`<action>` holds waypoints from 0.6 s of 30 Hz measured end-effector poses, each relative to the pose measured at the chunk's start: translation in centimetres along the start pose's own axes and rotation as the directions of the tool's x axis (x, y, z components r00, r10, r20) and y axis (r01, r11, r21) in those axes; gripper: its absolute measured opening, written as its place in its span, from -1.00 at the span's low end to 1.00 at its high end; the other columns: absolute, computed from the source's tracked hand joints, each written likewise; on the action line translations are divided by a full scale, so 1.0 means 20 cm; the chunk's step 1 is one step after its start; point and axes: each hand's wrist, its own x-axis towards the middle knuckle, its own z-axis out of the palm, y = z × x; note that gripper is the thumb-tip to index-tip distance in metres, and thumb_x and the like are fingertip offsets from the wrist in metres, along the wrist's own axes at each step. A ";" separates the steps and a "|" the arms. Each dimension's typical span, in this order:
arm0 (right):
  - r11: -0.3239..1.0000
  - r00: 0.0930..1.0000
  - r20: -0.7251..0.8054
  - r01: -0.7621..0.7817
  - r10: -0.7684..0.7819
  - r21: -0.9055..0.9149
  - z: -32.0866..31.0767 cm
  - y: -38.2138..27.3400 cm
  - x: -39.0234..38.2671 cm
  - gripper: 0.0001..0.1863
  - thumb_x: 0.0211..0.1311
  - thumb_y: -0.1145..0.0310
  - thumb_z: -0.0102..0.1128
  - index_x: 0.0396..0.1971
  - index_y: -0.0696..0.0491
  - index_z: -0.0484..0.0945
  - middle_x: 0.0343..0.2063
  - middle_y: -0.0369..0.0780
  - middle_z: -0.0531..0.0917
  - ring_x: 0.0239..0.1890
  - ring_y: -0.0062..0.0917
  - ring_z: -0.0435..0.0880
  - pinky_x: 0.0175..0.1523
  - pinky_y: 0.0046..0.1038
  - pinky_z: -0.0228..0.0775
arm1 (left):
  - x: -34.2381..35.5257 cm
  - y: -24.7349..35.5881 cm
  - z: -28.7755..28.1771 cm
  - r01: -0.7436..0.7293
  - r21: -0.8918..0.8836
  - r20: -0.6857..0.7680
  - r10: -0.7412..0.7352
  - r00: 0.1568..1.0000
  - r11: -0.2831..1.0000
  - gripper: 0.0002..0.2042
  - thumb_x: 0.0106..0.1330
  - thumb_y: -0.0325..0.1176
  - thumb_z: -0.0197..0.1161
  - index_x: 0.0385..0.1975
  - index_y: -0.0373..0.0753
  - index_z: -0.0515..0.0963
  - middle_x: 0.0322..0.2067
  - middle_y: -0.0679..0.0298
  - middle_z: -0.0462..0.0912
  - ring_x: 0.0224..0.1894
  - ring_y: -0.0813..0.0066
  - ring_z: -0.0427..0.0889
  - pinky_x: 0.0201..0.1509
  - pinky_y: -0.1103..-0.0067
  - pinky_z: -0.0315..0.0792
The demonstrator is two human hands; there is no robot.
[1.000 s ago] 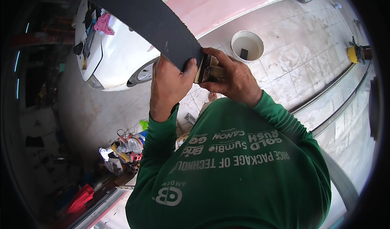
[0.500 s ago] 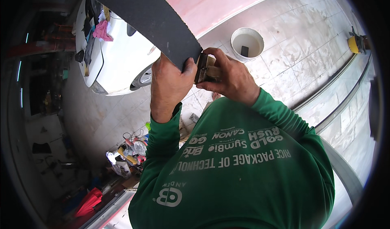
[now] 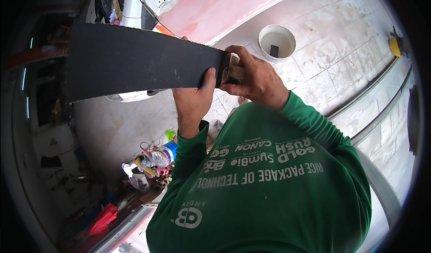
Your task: The person sands a pink primer-coated car door using a sanding block and sandpaper, wiping the surface with a cloth between passes. The person also tears a sheet of sandpaper and attaches it to a sanding block.
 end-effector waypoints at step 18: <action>0.995 0.999 -0.037 -0.019 0.015 -0.095 0.03 0.00 -0.02 0.00 0.01 -0.09 0.67 0.39 -0.01 0.32 -0.17 -0.12 0.77 -0.18 -0.05 0.79 -0.15 -0.12 0.65 | -0.03 0.03 -0.05 0.167 -0.053 0.127 -0.159 0.979 0.985 -0.27 0.26 -0.72 0.33 0.48 -0.50 0.28 0.27 -0.02 0.55 0.13 0.36 0.67 0.19 0.46 0.61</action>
